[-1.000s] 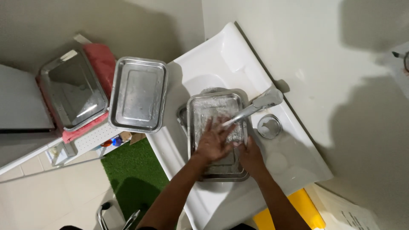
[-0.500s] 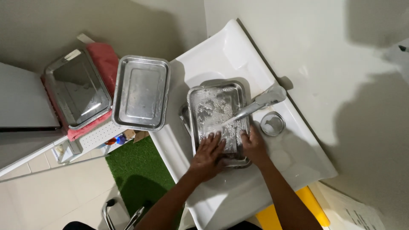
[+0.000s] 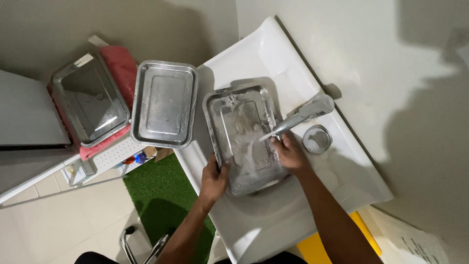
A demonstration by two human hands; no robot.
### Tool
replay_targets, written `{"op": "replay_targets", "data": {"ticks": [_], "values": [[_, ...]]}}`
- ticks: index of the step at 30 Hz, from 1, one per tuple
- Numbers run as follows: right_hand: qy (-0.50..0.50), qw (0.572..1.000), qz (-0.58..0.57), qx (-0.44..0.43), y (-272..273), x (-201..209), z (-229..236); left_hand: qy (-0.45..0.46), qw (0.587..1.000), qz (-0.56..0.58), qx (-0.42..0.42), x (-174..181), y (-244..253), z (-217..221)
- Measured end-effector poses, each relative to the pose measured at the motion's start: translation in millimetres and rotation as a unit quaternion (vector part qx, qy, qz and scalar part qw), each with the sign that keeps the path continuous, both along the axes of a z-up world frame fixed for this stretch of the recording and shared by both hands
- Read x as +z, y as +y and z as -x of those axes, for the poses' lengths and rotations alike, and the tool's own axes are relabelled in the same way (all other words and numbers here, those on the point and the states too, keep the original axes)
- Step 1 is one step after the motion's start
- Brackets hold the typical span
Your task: Washing and rinsing metal dental trays in a sink.
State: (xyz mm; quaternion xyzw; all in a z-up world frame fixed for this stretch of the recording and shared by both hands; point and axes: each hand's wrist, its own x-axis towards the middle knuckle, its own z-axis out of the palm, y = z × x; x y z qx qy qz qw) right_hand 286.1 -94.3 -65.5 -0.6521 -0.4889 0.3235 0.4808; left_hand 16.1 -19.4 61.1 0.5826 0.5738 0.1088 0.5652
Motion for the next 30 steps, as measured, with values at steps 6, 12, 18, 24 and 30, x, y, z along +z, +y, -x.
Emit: {"op": "replay_targets", "data": {"ticks": [6,12,18,24,30], "values": [[0.276,0.938,0.208,0.008,6,-29,6,-0.084,0.993,-0.078,-0.007,24,-17,12],[0.152,0.988,0.022,-0.003,-11,-47,-13,-0.129,0.989,0.073,0.029,26,-24,25],[0.265,0.961,0.065,0.051,-29,7,-13,-0.185,0.954,0.209,0.11,11,-21,42],[0.42,0.86,0.285,-0.048,-23,100,-3,-0.183,0.909,0.351,0.13,18,-11,56],[0.352,0.864,0.358,-0.032,-31,102,1,-0.174,0.895,0.389,0.13,43,-4,65]]}}
